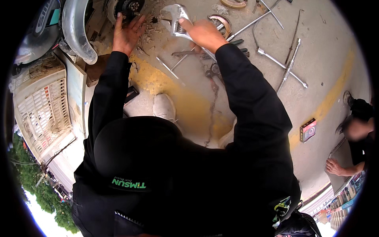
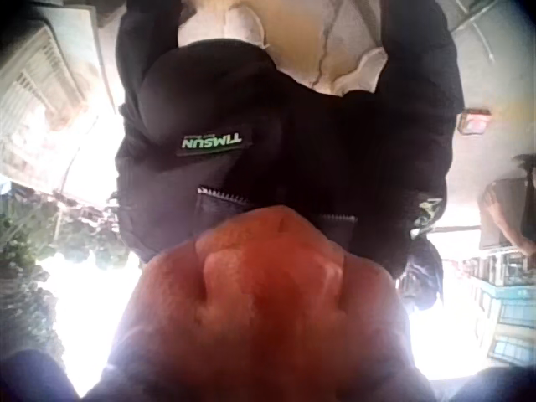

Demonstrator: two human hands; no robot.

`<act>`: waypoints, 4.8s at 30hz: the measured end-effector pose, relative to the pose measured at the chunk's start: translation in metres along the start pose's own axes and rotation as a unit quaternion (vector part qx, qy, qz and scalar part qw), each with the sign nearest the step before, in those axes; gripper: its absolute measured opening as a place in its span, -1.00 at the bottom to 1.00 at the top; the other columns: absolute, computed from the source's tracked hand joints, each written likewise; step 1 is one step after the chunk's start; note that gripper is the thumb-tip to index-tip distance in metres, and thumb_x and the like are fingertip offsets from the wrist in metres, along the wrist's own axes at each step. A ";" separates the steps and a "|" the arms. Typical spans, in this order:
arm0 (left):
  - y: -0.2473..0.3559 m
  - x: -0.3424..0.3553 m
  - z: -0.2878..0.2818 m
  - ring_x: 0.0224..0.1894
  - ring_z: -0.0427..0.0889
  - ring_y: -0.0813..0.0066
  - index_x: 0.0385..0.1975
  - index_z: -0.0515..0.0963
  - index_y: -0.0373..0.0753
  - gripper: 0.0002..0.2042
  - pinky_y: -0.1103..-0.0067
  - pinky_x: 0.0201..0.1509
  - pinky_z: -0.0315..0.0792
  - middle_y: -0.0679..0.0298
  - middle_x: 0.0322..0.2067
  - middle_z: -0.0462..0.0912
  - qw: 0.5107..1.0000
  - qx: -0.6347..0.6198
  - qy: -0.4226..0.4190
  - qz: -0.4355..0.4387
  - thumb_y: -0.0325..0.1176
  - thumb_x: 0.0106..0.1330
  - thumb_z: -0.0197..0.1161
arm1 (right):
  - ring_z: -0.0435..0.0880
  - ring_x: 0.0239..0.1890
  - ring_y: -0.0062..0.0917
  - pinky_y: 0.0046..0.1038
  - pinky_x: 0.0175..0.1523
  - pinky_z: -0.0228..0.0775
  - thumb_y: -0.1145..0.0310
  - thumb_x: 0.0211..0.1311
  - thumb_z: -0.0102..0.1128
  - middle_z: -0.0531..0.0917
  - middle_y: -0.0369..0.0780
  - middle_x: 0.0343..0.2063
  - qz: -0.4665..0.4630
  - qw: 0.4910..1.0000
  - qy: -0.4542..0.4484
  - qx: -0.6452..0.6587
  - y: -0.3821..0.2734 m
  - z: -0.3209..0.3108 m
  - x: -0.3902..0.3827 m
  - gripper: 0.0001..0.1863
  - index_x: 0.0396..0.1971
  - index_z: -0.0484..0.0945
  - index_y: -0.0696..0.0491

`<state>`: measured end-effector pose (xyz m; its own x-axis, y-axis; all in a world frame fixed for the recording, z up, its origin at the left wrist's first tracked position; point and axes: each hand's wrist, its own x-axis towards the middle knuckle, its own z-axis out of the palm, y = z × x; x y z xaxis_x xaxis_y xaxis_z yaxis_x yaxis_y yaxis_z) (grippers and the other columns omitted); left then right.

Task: The person works on the rear wheel assembly of a three-wheeled vehicle, using a hammer and pliers to remove and install brake components. They manipulate the brake drum, brake shoes, and retaining clips, securing the assembly with a wrench and hammer.

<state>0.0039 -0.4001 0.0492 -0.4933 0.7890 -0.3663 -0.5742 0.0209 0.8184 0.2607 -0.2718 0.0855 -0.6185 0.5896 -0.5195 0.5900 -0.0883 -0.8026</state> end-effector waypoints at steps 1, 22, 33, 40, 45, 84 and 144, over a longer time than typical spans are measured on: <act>-0.005 -0.010 0.000 0.23 0.47 0.23 0.19 0.31 -0.28 -0.37 0.33 0.29 0.30 0.04 0.17 0.48 0.999 0.033 0.003 0.024 0.15 0.36 0.10 | 0.54 -0.71 -0.51 -0.46 -0.58 0.36 -0.31 0.30 -0.04 0.55 -0.17 -0.69 0.031 0.999 0.010 -0.005 0.018 -0.021 -0.016 -0.24 -0.53 0.51 0.23; -0.186 -0.041 0.099 -0.35 0.66 0.10 -0.19 0.45 -0.35 -0.73 0.30 -0.33 0.56 -0.01 -0.27 0.58 0.491 0.771 -0.300 0.273 -0.38 0.13 0.18 | 0.66 -0.23 -0.13 -0.18 -0.18 0.52 0.16 0.14 0.32 0.63 -0.04 -0.36 0.025 0.894 0.074 -0.440 0.187 0.033 -0.137 -0.59 -0.21 0.40 0.14; -0.028 -0.064 0.084 -0.37 0.55 0.31 -0.09 0.48 -0.28 -0.69 0.37 -0.24 0.43 0.11 -0.43 0.54 0.810 0.499 -0.287 0.111 -0.17 0.37 0.05 | 0.58 -0.51 -0.37 -0.35 -0.48 0.44 0.28 0.22 0.25 0.52 -0.19 -0.47 0.078 0.983 0.007 -0.166 0.160 0.000 -0.101 -0.68 -0.24 0.36 0.16; 0.149 -0.126 0.232 -0.50 0.53 0.18 -0.16 0.56 -0.31 -0.67 0.32 -0.35 0.38 0.07 -0.59 0.52 0.769 0.526 -0.344 0.116 -0.13 0.38 0.14 | 0.35 -0.70 -0.77 -0.65 -0.67 0.22 0.19 0.24 0.29 0.39 -0.41 -0.60 0.076 0.990 -0.076 0.094 -0.067 -0.114 -0.157 -0.68 -0.30 0.33 0.03; 0.124 -0.132 0.274 -0.33 0.59 -0.01 -0.32 0.54 -0.25 -0.82 0.17 -0.24 0.43 0.09 -0.49 0.58 0.714 0.531 -0.236 0.390 -0.28 0.21 0.23 | 0.31 -0.67 -0.77 -0.67 -0.52 0.25 0.23 0.44 0.05 0.36 -0.40 -0.53 -0.090 0.925 0.075 0.362 -0.138 -0.150 -0.202 -0.80 -0.13 0.34 0.03; 0.110 -0.066 0.195 -0.40 0.63 0.05 -0.44 0.69 -0.10 -0.82 0.32 -0.32 0.51 0.13 -0.51 0.65 0.790 0.482 -0.100 0.364 -0.30 -0.10 0.40 | 0.59 -0.09 -0.58 -0.51 0.11 0.35 0.46 0.30 0.25 0.62 -0.19 -0.11 -0.342 0.926 0.130 0.098 -0.194 -0.036 -0.143 -0.71 -0.05 0.51 0.28; 0.124 -0.039 0.188 -0.63 0.39 -0.04 -0.61 0.57 -0.28 -0.71 0.35 -0.54 0.31 -0.01 -0.69 0.45 0.819 0.365 0.018 0.443 -0.26 0.34 0.24 | 0.34 -0.66 -0.58 -0.52 -0.49 0.29 -0.18 0.41 -0.07 0.36 -0.25 -0.56 -0.411 0.845 0.333 0.075 -0.310 -0.097 -0.254 -0.38 -0.14 0.38 0.21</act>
<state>0.0751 -0.3128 0.2487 -0.5312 0.6752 0.5118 0.5562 -0.1777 0.8118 0.2854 -0.3158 0.4948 -0.3292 0.8182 0.4714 -0.0013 0.4988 -0.8667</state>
